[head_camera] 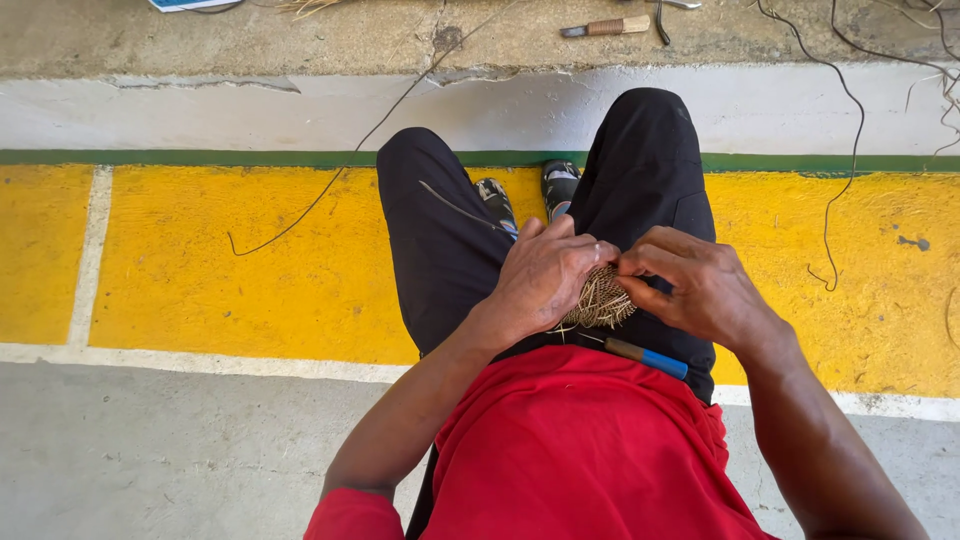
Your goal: The recorder is seen weaving a small basket using straw or bamboo strips.
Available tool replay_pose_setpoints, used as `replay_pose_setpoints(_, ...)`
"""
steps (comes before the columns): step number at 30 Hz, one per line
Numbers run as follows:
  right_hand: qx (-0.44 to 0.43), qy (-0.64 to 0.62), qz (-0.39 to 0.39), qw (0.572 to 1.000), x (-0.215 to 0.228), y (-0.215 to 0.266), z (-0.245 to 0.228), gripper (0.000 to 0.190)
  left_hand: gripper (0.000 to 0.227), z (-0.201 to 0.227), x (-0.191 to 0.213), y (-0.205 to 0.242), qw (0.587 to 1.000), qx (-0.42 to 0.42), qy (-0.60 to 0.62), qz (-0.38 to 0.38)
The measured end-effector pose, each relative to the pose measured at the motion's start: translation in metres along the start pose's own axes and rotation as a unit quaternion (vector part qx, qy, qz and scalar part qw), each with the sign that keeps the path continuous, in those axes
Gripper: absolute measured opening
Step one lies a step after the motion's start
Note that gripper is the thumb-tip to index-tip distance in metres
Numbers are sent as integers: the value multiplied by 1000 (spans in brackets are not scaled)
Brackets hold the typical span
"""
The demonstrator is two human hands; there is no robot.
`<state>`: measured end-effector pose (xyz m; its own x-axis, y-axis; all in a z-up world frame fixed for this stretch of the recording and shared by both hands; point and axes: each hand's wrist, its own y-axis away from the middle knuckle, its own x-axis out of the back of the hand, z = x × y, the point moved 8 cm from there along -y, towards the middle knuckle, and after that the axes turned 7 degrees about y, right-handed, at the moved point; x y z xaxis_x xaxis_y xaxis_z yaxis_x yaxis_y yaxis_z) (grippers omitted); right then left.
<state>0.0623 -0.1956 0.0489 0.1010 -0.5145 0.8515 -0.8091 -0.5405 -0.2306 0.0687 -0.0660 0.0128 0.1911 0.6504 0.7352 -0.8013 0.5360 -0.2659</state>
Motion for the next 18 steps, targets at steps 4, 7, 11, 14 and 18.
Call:
replay_pose_setpoints(4,13,39,15,999,-5,4,0,17,26,-3,-2,1,1000,6,3,-11)
replay_pose_setpoints(7,13,34,35,999,-6,7,1,17,26,-2,2,2,999,-5,44,-6)
replay_pose_setpoints(11,22,44,42,998,-4,5,-5,17,27,-4,0,3,999,0,50,-5)
replay_pose_setpoints(14,28,80,47,995,-5,5,-12,18,27,-4,-3,2,999,3,35,-16)
replay_pose_setpoints(18,-13,140,49,989,-20,10,-3,25,27,-5,0,1,999,-3,37,-12)
